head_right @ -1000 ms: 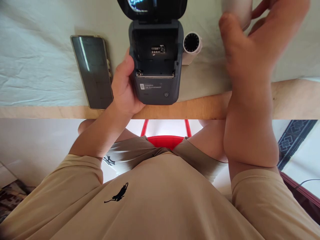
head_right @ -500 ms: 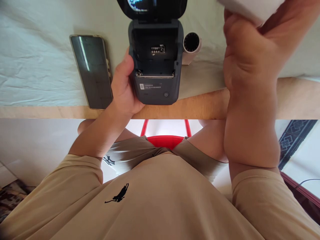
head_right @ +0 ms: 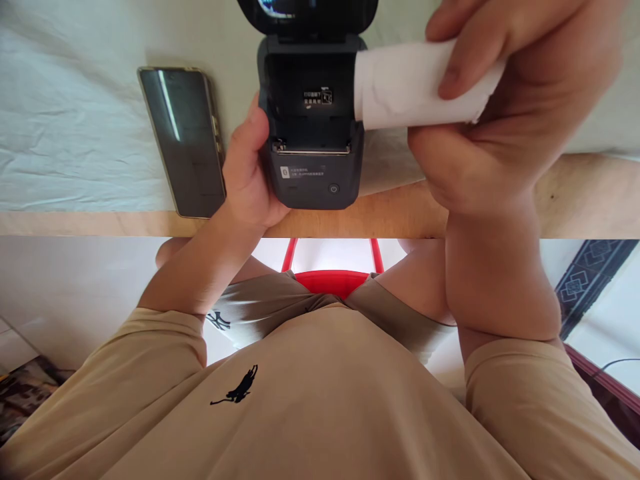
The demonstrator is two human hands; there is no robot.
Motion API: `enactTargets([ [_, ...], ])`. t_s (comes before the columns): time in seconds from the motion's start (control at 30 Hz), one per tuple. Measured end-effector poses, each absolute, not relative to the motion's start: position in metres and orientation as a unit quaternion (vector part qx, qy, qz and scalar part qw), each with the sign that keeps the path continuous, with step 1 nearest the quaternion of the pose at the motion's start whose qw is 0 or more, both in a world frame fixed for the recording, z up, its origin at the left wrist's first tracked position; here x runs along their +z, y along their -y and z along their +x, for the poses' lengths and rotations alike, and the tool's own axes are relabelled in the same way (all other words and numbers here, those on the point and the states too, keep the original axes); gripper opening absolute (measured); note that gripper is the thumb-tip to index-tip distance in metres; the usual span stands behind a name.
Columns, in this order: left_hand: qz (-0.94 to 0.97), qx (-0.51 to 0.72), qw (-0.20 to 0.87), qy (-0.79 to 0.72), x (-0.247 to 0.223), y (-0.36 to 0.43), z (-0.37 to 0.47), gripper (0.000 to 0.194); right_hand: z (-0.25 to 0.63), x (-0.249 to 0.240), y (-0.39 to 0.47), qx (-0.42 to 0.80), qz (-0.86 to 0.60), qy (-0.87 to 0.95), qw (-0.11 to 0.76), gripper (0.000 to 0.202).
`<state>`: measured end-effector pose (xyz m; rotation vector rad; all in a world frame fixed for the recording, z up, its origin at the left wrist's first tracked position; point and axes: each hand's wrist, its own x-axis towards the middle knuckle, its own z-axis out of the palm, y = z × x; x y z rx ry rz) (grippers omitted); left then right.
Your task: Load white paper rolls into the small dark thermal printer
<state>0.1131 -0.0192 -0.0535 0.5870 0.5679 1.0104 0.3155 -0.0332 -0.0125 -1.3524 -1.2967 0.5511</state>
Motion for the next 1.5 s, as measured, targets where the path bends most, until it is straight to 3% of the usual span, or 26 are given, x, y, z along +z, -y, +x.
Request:
enactTargets([
  [0.1, 0.277, 0.479, 0.794, -0.253, -0.053, 0.020, 0.113, 0.023, 0.321, -0.013, 0.034, 0.190, -0.516, 0.684, 0.479, 0.015],
  [0.33, 0.320, 0.459, 0.786, -0.264, -0.047, 0.024, 0.114, 0.025, 0.310, -0.005, 0.027, 0.156, -0.444, 0.754, 0.458, 0.020],
  [0.47, 0.342, 0.455, 0.779, -0.262, -0.054, 0.024, 0.115, 0.039, 0.297, 0.007, 0.031, 0.078, -0.465, 0.807, 0.357, 0.014],
  [0.6, 0.355, 0.464, 0.769, -0.259, -0.059, 0.023, 0.115, 0.036, 0.290, 0.014, 0.036, 0.035, -0.514, 0.808, 0.285, 0.012],
  [0.93, 0.438, 0.469, 0.716, -0.276, -0.065, 0.023, 0.115, 0.045, 0.283, 0.018, 0.040, 0.089, -0.547, 0.799, 0.235, 0.007],
  [1.2, 0.444, 0.480, 0.704, -0.279, -0.061, 0.024, 0.117, 0.039, 0.287, 0.014, 0.039, 0.099, -0.589, 0.789, 0.143, 0.024],
  [1.33, 0.424, 0.462, 0.725, -0.284, -0.060, 0.024, 0.116, 0.044, 0.286, 0.011, 0.039, 0.075, -0.608, 0.775, 0.155, 0.030],
  [1.5, 0.428, 0.463, 0.723, -0.282, -0.055, 0.025, 0.116, 0.039, 0.283, 0.012, 0.041, 0.086, -0.610, 0.762, 0.199, 0.023],
])
